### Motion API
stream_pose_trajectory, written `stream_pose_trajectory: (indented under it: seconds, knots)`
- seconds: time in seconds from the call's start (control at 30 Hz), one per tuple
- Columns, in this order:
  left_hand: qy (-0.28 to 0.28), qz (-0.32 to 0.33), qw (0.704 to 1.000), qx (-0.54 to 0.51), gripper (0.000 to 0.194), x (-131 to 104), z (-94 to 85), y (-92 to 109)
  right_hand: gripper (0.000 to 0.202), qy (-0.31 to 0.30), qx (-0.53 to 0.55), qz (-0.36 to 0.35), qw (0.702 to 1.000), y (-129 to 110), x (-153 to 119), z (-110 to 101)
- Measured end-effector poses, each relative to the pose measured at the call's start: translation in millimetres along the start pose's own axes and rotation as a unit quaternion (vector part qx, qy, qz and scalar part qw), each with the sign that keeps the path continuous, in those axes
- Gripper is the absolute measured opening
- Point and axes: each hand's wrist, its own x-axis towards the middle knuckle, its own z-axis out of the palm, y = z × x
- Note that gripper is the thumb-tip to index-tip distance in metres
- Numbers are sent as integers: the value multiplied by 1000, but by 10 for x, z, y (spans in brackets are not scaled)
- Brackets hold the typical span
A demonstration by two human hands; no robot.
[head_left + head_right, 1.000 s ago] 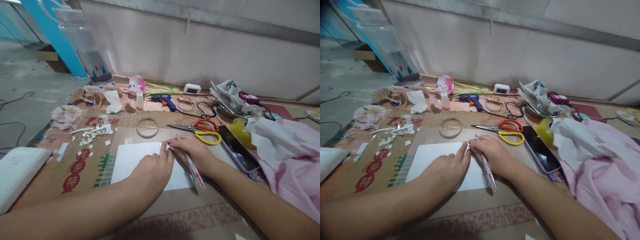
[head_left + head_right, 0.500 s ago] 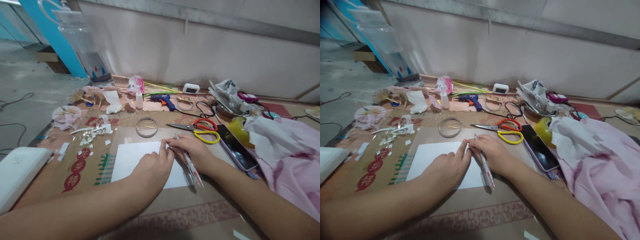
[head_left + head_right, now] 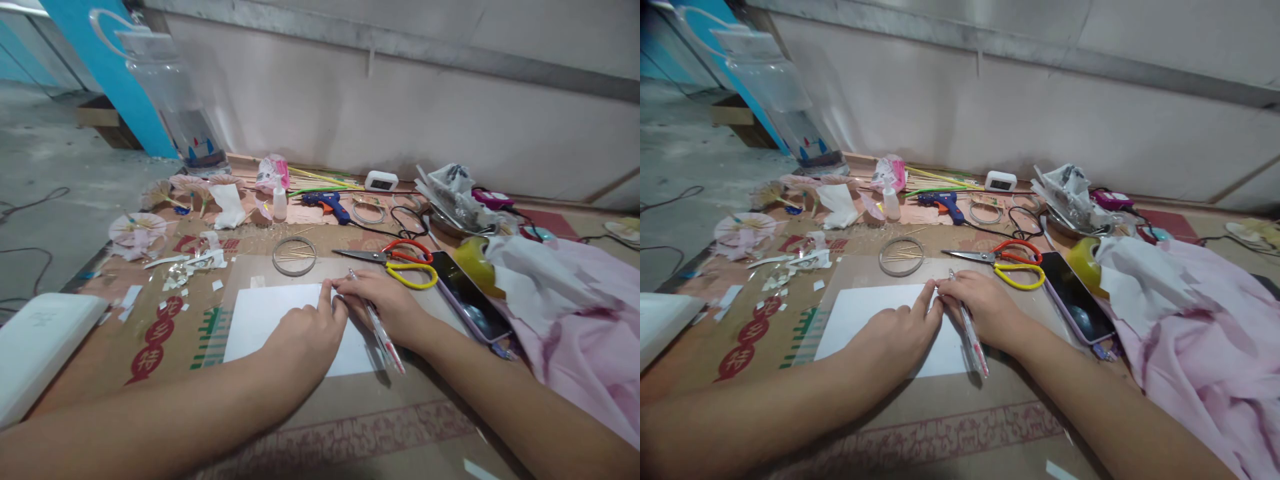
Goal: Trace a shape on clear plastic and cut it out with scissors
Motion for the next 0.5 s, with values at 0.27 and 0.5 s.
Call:
stream_pose_trajectory:
  seconds: [0.27, 0.5]
  knots:
    - [-5, -16, 1000, -18, 48, -20, -8, -15, 21, 4, -6, -7, 1000, 12, 7, 24]
    - [-40, -9, 999, -27, 50, 4, -36, -25, 26, 113, 145, 118, 976, 4, -20, -3]
